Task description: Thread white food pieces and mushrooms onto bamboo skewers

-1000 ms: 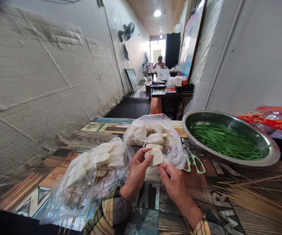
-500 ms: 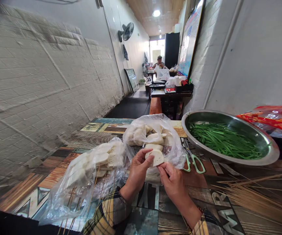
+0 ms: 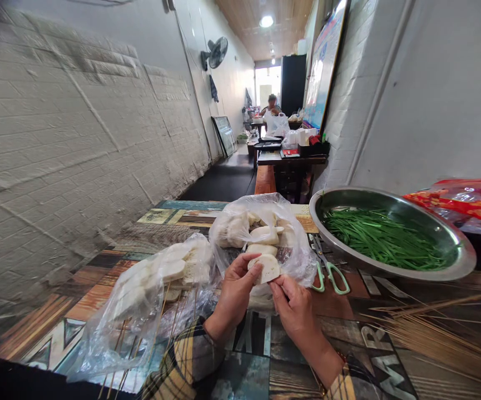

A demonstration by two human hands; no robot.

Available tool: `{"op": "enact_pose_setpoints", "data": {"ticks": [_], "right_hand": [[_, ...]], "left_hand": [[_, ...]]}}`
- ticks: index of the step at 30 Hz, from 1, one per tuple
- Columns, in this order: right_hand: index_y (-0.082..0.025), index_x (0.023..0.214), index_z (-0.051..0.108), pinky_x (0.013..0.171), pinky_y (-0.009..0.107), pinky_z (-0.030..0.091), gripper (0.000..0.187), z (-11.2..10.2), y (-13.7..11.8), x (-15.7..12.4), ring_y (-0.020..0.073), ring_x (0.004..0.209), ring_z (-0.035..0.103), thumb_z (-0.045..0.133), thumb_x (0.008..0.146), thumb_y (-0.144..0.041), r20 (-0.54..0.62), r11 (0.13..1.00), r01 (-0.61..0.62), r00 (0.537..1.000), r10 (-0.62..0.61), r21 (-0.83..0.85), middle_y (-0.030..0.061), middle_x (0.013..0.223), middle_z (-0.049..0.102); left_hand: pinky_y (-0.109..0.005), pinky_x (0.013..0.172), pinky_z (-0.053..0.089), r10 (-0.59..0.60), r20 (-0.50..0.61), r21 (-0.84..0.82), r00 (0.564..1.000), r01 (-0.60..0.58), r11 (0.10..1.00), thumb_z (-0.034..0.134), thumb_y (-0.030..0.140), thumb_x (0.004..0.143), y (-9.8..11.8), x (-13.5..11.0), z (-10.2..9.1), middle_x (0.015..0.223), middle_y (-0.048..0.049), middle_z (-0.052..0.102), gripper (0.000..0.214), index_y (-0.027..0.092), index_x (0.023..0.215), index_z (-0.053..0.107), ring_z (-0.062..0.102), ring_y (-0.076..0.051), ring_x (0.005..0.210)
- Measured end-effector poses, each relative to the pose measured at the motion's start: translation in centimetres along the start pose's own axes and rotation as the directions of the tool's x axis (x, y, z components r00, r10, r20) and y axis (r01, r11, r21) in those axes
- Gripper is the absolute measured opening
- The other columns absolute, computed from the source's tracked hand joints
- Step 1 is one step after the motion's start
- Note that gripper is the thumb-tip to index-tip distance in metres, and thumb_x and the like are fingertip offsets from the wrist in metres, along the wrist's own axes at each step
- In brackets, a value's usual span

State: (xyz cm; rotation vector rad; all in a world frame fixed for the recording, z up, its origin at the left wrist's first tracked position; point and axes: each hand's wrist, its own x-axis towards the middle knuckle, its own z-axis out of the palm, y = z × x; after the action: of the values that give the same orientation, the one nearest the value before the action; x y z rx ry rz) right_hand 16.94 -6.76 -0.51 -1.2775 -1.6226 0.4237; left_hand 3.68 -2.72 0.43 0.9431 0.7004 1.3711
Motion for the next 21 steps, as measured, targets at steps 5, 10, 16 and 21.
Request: {"op": "enact_pose_setpoints", "data": {"ticks": [5,10,16,21], "right_hand": [[-0.021,0.069,0.056,0.050,0.026,0.038,0.033,0.1,0.1,0.0,0.0136,0.044,0.050,0.048,0.093,-0.041,-0.001,1.000,-0.016,1.000,0.016,0.006,-0.0050,0.048,0.050],[-0.020,0.076,0.059,0.050,0.026,0.039,0.032,0.2,0.5,-0.1,0.0132,0.044,0.050,0.046,0.095,-0.042,0.091,0.991,-0.090,0.993,0.081,0.096,-0.0057,0.048,0.049],[-0.018,0.087,0.065,0.050,0.025,0.040,0.030,0.3,0.7,-0.3,0.0136,0.045,0.051,0.047,0.094,-0.041,0.117,0.992,-0.084,0.991,0.072,0.099,-0.0047,0.050,0.053],[-0.019,0.085,0.066,0.050,0.026,0.042,0.031,0.2,0.7,-0.6,0.0155,0.050,0.056,0.046,0.095,-0.040,0.133,0.997,-0.054,0.990,0.046,0.056,-0.0025,0.051,0.057]], "left_hand": [[-0.023,0.071,0.046,-0.015,-0.003,-0.023,1.000,0.015,1.000,0.077,0.034,0.073,0.1,0.0,0.2,0.088,-0.0017,0.070,0.027,0.019,0.094,0.070,0.061,-0.013,0.078],[-0.022,0.069,0.046,-0.038,-0.043,-0.033,0.998,0.037,0.999,0.078,0.033,0.071,0.1,0.1,0.1,0.085,-0.0015,0.071,0.028,0.018,0.092,0.069,0.061,-0.013,0.075],[-0.023,0.069,0.047,-0.022,-0.069,-0.077,0.997,0.016,0.997,0.080,0.033,0.070,0.4,0.5,-0.5,0.087,-0.0024,0.072,0.030,0.017,0.093,0.070,0.062,-0.013,0.075],[-0.026,0.071,0.050,-0.002,-0.114,-0.094,0.993,-0.009,0.995,0.079,0.035,0.070,1.0,0.8,-0.7,0.089,-0.0029,0.072,0.033,0.018,0.095,0.068,0.065,-0.015,0.077]]}}
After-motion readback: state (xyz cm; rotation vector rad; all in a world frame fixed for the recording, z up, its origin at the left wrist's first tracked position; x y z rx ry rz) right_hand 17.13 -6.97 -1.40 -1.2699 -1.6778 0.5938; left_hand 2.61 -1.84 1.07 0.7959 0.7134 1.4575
